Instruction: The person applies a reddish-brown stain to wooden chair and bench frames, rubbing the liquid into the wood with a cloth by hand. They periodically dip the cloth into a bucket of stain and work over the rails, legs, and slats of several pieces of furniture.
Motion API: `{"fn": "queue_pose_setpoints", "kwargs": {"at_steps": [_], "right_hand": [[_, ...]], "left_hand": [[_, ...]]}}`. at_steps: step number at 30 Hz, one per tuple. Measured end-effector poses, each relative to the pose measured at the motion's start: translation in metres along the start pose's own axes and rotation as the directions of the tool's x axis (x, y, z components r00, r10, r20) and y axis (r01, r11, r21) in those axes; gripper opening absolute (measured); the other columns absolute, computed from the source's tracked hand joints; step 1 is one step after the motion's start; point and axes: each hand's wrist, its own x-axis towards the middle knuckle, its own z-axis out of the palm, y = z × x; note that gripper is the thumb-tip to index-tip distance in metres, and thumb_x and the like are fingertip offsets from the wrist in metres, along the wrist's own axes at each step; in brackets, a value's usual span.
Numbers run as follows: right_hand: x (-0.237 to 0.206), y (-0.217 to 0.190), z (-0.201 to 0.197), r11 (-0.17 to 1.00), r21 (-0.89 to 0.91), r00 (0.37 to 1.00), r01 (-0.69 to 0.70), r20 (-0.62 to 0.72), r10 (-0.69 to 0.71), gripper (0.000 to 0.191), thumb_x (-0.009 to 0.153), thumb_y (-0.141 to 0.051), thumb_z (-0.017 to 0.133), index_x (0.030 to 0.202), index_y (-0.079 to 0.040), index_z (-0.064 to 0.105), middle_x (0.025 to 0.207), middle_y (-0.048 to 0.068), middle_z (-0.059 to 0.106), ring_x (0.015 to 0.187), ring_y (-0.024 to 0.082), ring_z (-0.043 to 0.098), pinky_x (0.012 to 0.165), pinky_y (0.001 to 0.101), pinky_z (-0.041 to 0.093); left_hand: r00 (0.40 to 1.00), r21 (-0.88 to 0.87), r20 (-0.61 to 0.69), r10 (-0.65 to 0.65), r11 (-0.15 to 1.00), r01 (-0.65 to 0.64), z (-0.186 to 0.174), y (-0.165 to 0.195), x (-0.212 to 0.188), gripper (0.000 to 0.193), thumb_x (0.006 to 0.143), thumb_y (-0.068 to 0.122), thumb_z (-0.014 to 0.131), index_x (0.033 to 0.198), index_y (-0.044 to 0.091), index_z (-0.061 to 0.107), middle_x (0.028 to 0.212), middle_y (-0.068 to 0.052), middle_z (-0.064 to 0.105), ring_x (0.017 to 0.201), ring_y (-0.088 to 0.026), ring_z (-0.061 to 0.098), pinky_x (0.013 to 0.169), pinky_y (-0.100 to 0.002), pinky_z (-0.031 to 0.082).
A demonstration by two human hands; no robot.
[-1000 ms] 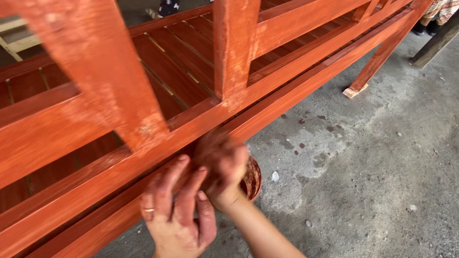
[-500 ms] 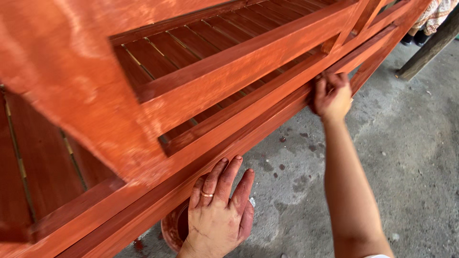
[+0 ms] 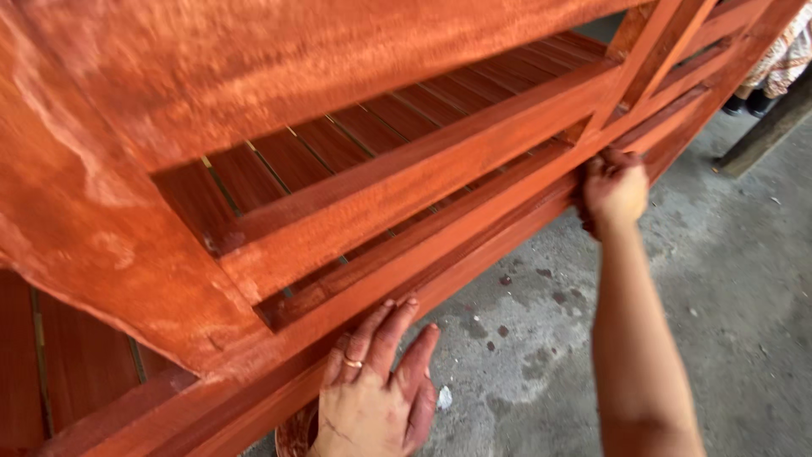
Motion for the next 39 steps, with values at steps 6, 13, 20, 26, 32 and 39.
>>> {"fn": "queue_pose_setpoints", "kwargs": {"at_steps": [6,13,20,26,32,39], "right_hand": [[-0.155,-0.128,-0.042,0.947,0.13,0.955,0.295,-0.014,-0.296,0.017,0.099,-0.021,0.069,0.102,-0.006,0.075,0.11,0.014,0.068,0.095,0.031,0.066,0.079,0.0416,0.055],[-0.174,-0.137,-0.061,0.87,0.17,0.883,0.462,0.005,-0.47,0.016,0.099,-0.021,0.07,0.11,-0.011,0.076,0.112,0.01,0.069,0.099,0.031,0.069,0.084,0.0402,0.058],[-0.056,-0.045,-0.026,0.993,-0.006,0.993,0.119,0.0,-0.119,0.023,0.102,-0.028,0.068,0.119,-0.014,0.078,0.1,0.012,0.064,0.087,0.03,0.066,0.076,0.0431,0.053],[0.022,0.002,-0.004,0.993,-0.114,0.999,-0.028,-0.024,0.026,0.027,0.097,-0.032,0.072,0.119,-0.018,0.077,0.109,0.013,0.067,0.095,0.033,0.067,0.083,0.0449,0.053],[-0.03,-0.037,-0.022,0.988,-0.146,0.997,0.055,0.065,-0.046,0.024,0.09,-0.03,0.074,0.111,-0.019,0.079,0.113,0.012,0.068,0.098,0.034,0.067,0.085,0.0454,0.053],[-0.123,-0.136,-0.049,0.958,-0.082,0.959,0.276,0.093,-0.268,0.019,0.088,-0.024,0.073,0.103,-0.015,0.081,0.112,0.013,0.07,0.094,0.034,0.07,0.08,0.0442,0.058]], "left_hand": [[0.997,-0.009,-0.07,-0.016,1.0,0.015,-0.009,0.013,-0.005,0.043,0.087,0.024,0.064,0.127,0.009,0.068,0.148,-0.014,0.05,0.138,-0.032,0.047,0.106,-0.049,0.043],[0.999,0.0,-0.053,0.01,1.0,-0.01,-0.012,0.012,-0.008,0.046,0.087,0.026,0.063,0.129,0.009,0.067,0.148,-0.015,0.048,0.139,-0.033,0.046,0.106,-0.05,0.043],[0.999,0.0,-0.033,-0.006,1.0,0.006,-0.006,0.009,-0.003,0.047,0.085,0.028,0.065,0.128,0.01,0.067,0.147,-0.015,0.049,0.138,-0.032,0.046,0.105,-0.051,0.043],[0.999,-0.019,-0.018,-0.038,0.999,0.037,-0.016,0.01,-0.007,0.045,0.083,0.024,0.065,0.126,0.01,0.069,0.145,-0.016,0.051,0.137,-0.033,0.048,0.105,-0.051,0.043],[0.993,-0.015,-0.106,-0.043,0.999,0.041,-0.037,0.006,-0.025,0.045,0.081,0.024,0.065,0.124,0.011,0.07,0.143,-0.014,0.054,0.135,-0.033,0.049,0.107,-0.05,0.042],[0.967,0.009,-0.25,-0.038,0.999,0.042,-0.081,0.004,-0.062,0.041,0.082,0.02,0.065,0.121,0.011,0.071,0.139,-0.012,0.058,0.131,-0.032,0.055,0.107,-0.048,0.043]]}}
